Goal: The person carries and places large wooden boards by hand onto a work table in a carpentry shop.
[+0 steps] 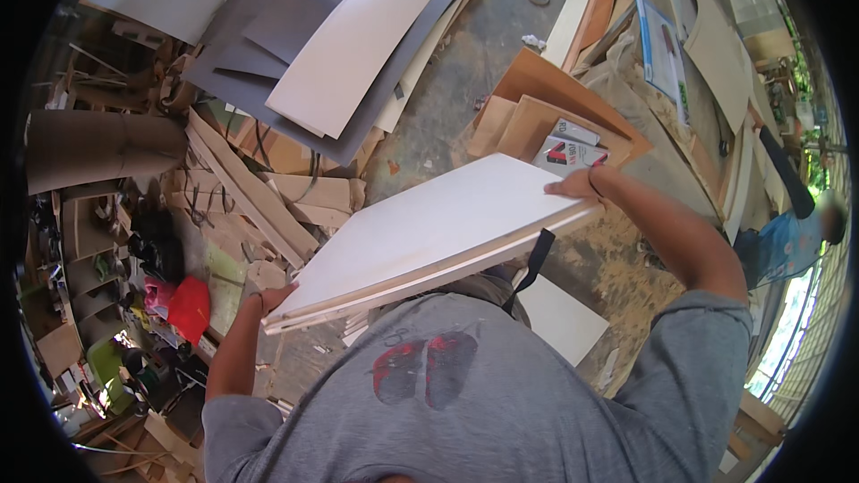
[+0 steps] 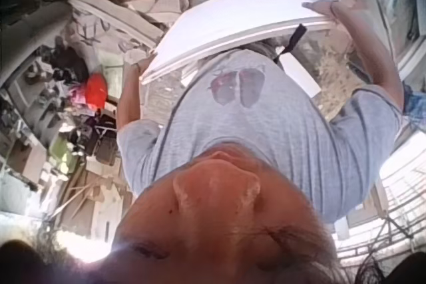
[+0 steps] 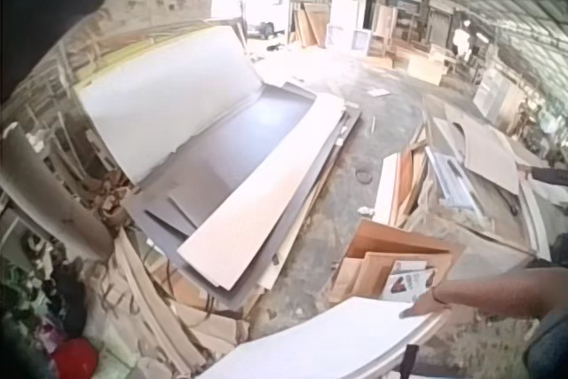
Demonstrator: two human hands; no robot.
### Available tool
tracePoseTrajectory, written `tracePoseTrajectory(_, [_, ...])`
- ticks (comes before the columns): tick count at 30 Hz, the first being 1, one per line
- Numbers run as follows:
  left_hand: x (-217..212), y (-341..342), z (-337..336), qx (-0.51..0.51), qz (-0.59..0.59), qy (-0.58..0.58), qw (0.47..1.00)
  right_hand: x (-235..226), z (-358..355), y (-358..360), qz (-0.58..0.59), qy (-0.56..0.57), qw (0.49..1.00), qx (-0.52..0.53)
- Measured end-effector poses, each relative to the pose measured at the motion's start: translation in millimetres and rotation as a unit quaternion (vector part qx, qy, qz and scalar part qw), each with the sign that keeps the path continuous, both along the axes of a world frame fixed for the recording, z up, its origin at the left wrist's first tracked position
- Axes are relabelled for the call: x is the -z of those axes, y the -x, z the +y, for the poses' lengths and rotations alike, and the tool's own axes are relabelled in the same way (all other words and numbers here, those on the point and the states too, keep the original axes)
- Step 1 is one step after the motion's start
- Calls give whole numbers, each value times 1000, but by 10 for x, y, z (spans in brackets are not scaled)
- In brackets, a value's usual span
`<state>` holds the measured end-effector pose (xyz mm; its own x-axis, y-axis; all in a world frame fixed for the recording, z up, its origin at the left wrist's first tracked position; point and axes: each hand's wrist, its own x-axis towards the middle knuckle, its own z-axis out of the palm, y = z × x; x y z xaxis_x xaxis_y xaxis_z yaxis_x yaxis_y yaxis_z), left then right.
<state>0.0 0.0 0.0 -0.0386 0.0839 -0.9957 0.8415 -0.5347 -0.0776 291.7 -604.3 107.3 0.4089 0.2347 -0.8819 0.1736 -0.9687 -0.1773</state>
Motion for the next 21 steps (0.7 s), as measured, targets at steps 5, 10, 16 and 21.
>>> tracePoseTrajectory(5, [-324,337,-84,-130,27,-7,991,-837,1147,-669,89,183,975,90])
tracePoseTrajectory(10, [-565,118,-592,-239,-15,21,971,-774,1322,-1459,60,156,985,-44])
tracePoseTrajectory(16, [-619,-704,-989,-254,10,8,967,-862,1046,-2362,52,147,988,-8])
tracePoseTrajectory(21, [377,-1056,-931,-285,-54,132,948,-895,609,-3175,22,170,985,12])
